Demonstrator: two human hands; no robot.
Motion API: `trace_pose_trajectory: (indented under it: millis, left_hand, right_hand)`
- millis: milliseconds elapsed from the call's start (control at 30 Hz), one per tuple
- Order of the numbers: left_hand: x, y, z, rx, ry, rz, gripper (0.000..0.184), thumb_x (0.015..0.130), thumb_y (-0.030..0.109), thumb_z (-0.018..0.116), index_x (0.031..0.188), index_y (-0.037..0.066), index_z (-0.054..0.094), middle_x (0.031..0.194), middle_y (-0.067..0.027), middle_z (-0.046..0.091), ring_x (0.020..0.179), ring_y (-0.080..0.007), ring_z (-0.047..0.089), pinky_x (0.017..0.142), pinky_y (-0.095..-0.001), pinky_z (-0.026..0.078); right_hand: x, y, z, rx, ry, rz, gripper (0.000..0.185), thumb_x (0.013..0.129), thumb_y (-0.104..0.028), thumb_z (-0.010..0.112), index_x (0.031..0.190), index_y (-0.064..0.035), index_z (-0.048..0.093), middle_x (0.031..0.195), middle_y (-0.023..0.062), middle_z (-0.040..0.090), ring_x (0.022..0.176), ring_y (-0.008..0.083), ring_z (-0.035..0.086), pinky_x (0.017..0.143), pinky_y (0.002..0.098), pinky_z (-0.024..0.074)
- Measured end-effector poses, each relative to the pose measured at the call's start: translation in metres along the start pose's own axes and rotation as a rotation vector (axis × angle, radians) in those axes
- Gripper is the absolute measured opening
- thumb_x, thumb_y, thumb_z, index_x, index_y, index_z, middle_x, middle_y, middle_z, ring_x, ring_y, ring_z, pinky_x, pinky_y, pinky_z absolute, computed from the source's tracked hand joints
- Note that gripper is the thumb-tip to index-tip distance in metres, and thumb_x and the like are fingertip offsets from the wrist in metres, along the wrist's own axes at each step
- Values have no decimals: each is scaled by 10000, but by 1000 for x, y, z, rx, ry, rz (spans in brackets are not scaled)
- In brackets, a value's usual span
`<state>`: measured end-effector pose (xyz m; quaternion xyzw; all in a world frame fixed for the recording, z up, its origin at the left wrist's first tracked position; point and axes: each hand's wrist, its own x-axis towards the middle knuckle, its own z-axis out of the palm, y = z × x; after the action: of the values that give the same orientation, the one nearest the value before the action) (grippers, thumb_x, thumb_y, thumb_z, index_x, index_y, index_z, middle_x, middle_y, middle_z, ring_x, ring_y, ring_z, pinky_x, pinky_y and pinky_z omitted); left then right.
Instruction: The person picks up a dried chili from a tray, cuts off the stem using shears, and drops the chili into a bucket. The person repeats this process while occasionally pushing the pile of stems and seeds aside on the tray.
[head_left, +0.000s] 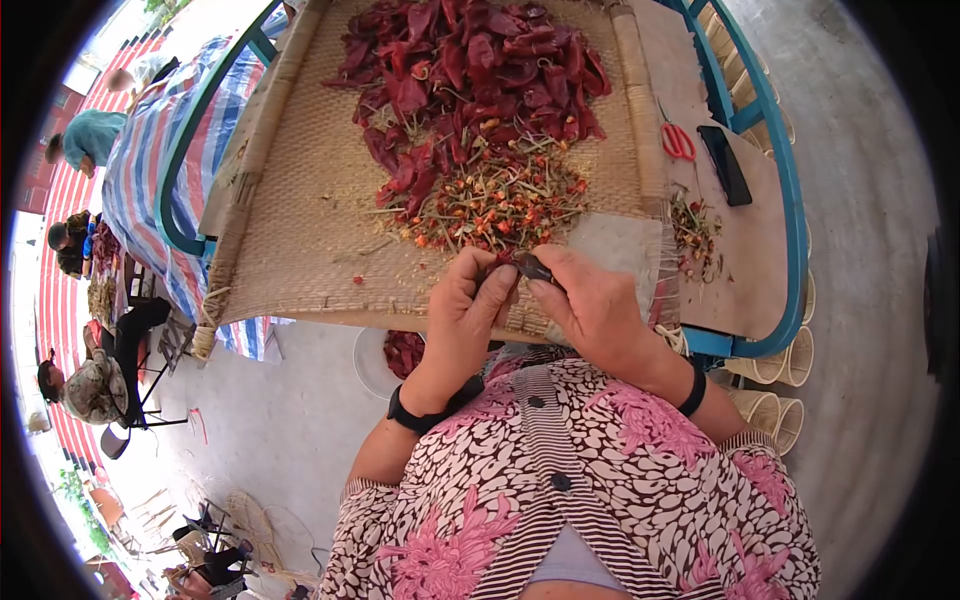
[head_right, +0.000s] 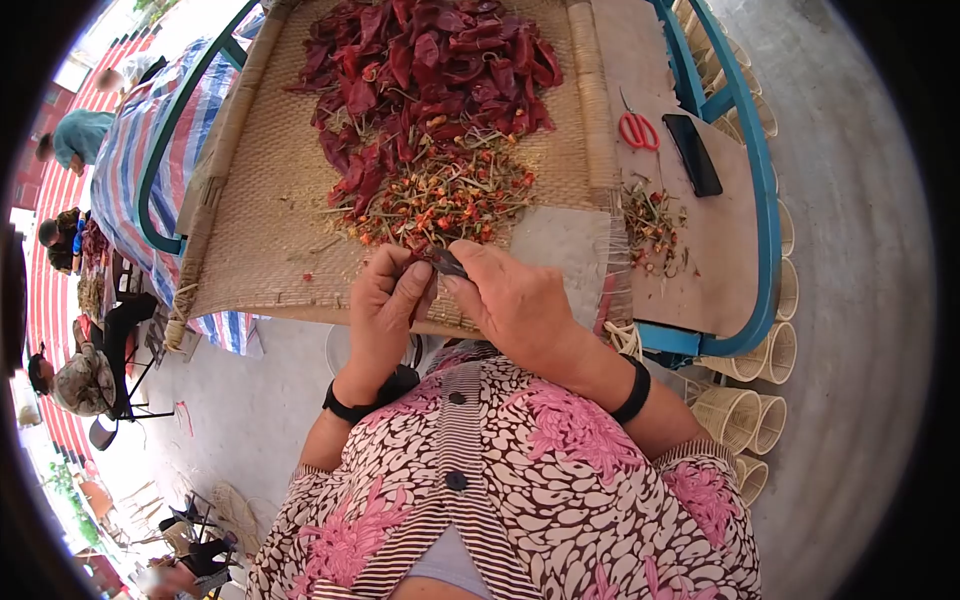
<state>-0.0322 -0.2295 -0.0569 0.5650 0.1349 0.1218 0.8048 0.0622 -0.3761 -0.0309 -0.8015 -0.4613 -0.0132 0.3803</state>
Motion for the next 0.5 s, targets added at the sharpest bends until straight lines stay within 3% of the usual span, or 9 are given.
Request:
trace_pose_trajectory:
  millis: [100, 200, 300, 400, 500]
  left_hand:
    - [2, 5, -4, -224, -112, -87, 123, 988, 171, 558, 969, 57, 516, 758, 16, 542, 594, -20, 394, 512, -174, 297]
    - [3, 10, -8, -306, -162, -139, 104, 986, 164, 557, 975, 68, 517, 797, 2, 562, 588, -26, 383, 515, -174, 292]
    - [7, -4, -20, -595, -331, -143, 98, 981, 161, 550, 1028, 78, 527, 787, -35, 561, 537, -49, 367, 507, -194, 310]
    - [5, 2, -24, -674, -360, -229, 100, 979, 167, 551, 1041, 91, 534, 810, -60, 570, 536, -48, 365, 502, -194, 293]
    - [7, 0, -22, -714, -240, -273, 83, 978, 150, 547, 1030, 85, 539, 818, -71, 574, 535, -47, 363, 497, -194, 287]
  right_hand:
    - [-4, 5, 8, 463, -53, 88, 299, 980, -264, 544, 1185, -47, 543, 750, 79, 584, 569, 195, 578, 479, 303, 441]
    - [-3, -4, -11, 1173, -417, 631, 276, 1024, -303, 458, 1156, -72, 529, 662, -10, 457, 472, 83, 417, 406, 232, 313]
    - [3, -12, -22, 1527, -553, 964, 261, 1036, -329, 419, 1106, -97, 518, 644, -69, 361, 425, 32, 294, 381, 191, 213]
    - [2, -8, -15, 1829, -647, 930, 283, 1039, -358, 390, 1072, -106, 514, 627, -66, 337, 394, 18, 273, 358, 184, 219]
    - [2, -3, -6, 1998, -594, 981, 286, 1042, -352, 379, 1097, -104, 512, 622, -68, 347, 382, 18, 279, 354, 186, 246]
